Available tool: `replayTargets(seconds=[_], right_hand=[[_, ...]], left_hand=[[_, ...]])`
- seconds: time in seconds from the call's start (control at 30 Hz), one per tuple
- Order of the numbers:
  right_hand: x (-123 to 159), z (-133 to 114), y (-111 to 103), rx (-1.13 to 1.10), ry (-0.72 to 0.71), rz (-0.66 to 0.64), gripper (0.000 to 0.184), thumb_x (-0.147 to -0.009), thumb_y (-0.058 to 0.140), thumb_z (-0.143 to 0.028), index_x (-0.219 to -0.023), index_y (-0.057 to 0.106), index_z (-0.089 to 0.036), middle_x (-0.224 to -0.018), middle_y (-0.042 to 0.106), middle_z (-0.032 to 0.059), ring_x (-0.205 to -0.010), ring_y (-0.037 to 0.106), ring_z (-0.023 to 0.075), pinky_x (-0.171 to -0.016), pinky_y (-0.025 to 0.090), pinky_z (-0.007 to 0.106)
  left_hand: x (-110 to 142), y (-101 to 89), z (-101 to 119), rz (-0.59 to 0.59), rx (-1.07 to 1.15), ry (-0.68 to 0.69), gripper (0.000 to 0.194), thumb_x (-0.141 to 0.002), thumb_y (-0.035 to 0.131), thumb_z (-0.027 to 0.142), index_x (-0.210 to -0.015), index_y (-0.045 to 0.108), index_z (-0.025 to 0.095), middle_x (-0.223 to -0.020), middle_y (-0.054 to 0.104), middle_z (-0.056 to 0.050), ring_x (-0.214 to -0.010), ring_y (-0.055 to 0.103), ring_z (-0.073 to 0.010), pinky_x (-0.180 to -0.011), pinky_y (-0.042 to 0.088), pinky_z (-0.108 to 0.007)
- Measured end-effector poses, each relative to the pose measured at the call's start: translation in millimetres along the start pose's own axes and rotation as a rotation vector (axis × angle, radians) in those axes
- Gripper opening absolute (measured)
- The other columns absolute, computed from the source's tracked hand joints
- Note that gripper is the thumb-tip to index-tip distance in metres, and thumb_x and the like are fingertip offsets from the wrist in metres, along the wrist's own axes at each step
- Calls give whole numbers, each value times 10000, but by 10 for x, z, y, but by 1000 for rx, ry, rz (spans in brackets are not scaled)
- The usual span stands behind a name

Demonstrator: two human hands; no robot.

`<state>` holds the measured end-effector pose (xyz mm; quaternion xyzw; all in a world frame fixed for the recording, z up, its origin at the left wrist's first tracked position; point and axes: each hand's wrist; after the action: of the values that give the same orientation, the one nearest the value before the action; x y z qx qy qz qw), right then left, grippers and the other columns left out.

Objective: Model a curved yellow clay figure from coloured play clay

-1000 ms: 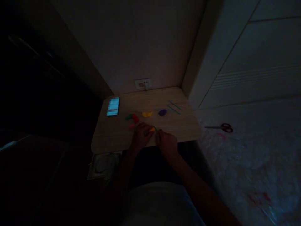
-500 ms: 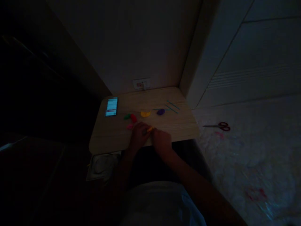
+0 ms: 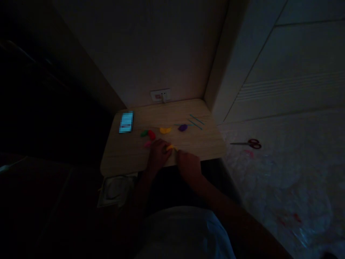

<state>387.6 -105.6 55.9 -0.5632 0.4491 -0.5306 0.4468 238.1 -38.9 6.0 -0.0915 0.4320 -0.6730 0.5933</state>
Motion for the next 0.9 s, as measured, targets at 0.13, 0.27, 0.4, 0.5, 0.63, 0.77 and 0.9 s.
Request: replayTargets(seconds=[0.13, 0.27, 0.4, 0.5, 0.63, 0.77, 0.9], right_hand=[[-35, 53, 5, -47, 12, 10, 284, -1075, 400, -256, -1113, 667, -168, -912, 774, 166, -847, 779, 309, -697, 524, 342], [-129, 148, 8, -211, 59, 57, 331, -1097, 365, -329, -1129, 666, -195, -944, 783, 121, -871, 764, 265, -702, 472, 303], [-141, 173, 2, -314, 113, 61, 342, -1102, 355, -324, -1110, 667, -185, -953, 780, 113, -877, 748, 242, -692, 434, 291], [-72, 91, -19, -303, 103, 65, 305, -1093, 384, -307, -1108, 657, -172, -921, 779, 119, -841, 751, 245, -677, 432, 289], [22, -69, -48, -217, 103, 37, 281, -1080, 414, -287, -1081, 656, -143, -891, 774, 157, -802, 762, 257, -664, 467, 283], [8, -188, -64, -153, 119, 32, 284, -1066, 431, -280, -1048, 667, -123, -904, 766, 192, -834, 773, 283, -682, 519, 298], [-68, -272, -62, -144, 104, 47, 346, -1076, 394, -300, -1047, 688, -120, -928, 762, 204, -864, 777, 304, -704, 558, 336]], left_hand=[[10, -29, -12, 18, 5, -6, 147, -814, 692, 111, -898, 636, 218, -936, 661, -39, -958, 624, -243, -922, 505, -413], [28, -64, -38, 48, 43, 0, 218, -800, 654, 69, -962, 633, 214, -989, 656, -50, -997, 613, -239, -952, 502, -403], [27, -66, -64, 46, 60, 18, 215, -800, 660, 79, -976, 638, 200, -993, 657, -56, -995, 608, -240, -950, 497, -400], [21, -56, -68, 37, 37, 20, 194, -801, 675, 98, -961, 636, 200, -980, 652, -57, -981, 603, -244, -933, 493, -403], [20, -60, -54, 20, 24, 25, 191, -801, 666, 92, -946, 626, 208, -971, 651, -52, -975, 599, -240, -924, 494, -397], [23, -76, -43, 16, 27, 26, 193, -805, 665, 94, -955, 627, 208, -980, 651, -57, -988, 601, -244, -939, 490, -406], [24, -80, -47, 5, 41, 19, 184, -809, 665, 95, -948, 626, 209, -976, 647, -57, -985, 603, -244, -931, 493, -405]])
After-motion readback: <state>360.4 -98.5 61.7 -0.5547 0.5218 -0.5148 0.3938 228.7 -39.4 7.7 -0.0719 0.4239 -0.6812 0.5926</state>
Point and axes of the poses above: each hand's wrist, its own x-axis away from the middle knuckle, its own y-axis out of the palm, z = x × y
